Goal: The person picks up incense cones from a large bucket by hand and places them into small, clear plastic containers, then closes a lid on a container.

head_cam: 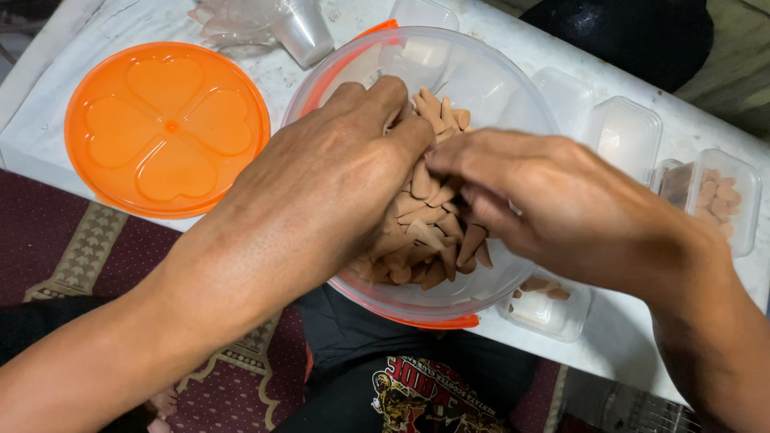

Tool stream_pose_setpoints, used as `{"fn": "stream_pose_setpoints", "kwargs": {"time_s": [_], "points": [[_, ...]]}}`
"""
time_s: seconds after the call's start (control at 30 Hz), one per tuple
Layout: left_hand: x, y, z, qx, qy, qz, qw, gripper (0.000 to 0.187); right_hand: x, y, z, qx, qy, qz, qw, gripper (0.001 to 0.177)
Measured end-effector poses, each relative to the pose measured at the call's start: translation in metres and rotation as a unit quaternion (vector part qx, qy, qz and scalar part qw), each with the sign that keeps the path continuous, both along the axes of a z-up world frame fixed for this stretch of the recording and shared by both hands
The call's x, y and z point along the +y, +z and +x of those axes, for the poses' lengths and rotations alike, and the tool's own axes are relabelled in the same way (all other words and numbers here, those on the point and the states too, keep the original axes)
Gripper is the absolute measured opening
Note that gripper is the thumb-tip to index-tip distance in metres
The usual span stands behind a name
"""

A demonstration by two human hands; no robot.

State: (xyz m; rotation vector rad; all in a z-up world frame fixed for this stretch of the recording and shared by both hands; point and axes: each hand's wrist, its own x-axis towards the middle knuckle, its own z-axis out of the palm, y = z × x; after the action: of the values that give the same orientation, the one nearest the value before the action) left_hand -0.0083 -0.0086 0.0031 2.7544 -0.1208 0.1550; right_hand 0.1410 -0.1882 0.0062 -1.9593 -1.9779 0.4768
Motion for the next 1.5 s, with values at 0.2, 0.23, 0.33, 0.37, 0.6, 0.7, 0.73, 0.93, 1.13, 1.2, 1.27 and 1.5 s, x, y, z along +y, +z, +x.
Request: {"fn": "stream_pose_setpoints", "kwargs": {"time_s": [0.2,0.23,0.33,0.37,0.6,0.7,0.73,0.93,1.13,1.2,1.27,1.5], "points": [[-0.024,-0.031,-0.008,-0.042,0.018,0.058,0.997,0.05,-0.011,0.004,0.005,-0.05,-0.072,-0.093,0.992,0.031],[-0.025,-0.032,-0.003,-0.039,0.019,0.056,0.997,0.05,-0.005,0.007,-0.002,-0.048,-0.071,-0.096,0.992,0.031],[-0.027,-0.035,0.01,0.156,0.011,0.017,0.988,0.049,0.007,0.011,-0.015,-0.138,-0.146,-0.368,0.908,0.018],[-0.03,-0.04,0.012,0.16,0.009,0.028,0.987,0.045,0.007,0.007,-0.016,-0.137,-0.123,-0.345,0.92,0.014],[-0.016,-0.024,0.017,0.247,0.022,0.008,0.969,0.045,0.021,-0.003,-0.022,-0.147,-0.091,-0.317,0.932,0.026],[-0.003,-0.014,0.006,0.178,0.031,-0.001,0.983,0.016,0.014,0.013,-0.011,-0.157,-0.14,-0.312,0.926,0.027],[-0.003,-0.013,0.006,0.178,0.031,-0.002,0.984,0.016,0.009,0.013,-0.007,-0.157,-0.14,-0.312,0.926,0.027],[-0.015,-0.008,0.01,0.021,-0.04,-0.038,0.998,0.005,-0.031,0.016,0.002,-0.071,-0.055,-0.056,0.994,0.03],[-0.075,0.012,0.015,-0.109,-0.082,-0.091,0.986,0.017,-0.092,0.028,-0.011,-0.033,-0.134,0.099,0.986,0.022],[-0.105,0.01,0.018,-0.162,-0.07,-0.062,0.982,0.015,-0.13,0.019,-0.012,-0.015,-0.222,0.098,0.97,0.027],[-0.134,0.005,0.021,-0.172,-0.074,-0.079,0.979,0.018,-0.182,-0.007,-0.013,0.043,-0.307,0.098,0.945,0.024],[-0.197,-0.021,0.031,-0.056,-0.121,-0.205,0.97,0.022,-0.257,-0.056,-0.017,0.045,-0.309,0.165,0.936,0.018]]}}
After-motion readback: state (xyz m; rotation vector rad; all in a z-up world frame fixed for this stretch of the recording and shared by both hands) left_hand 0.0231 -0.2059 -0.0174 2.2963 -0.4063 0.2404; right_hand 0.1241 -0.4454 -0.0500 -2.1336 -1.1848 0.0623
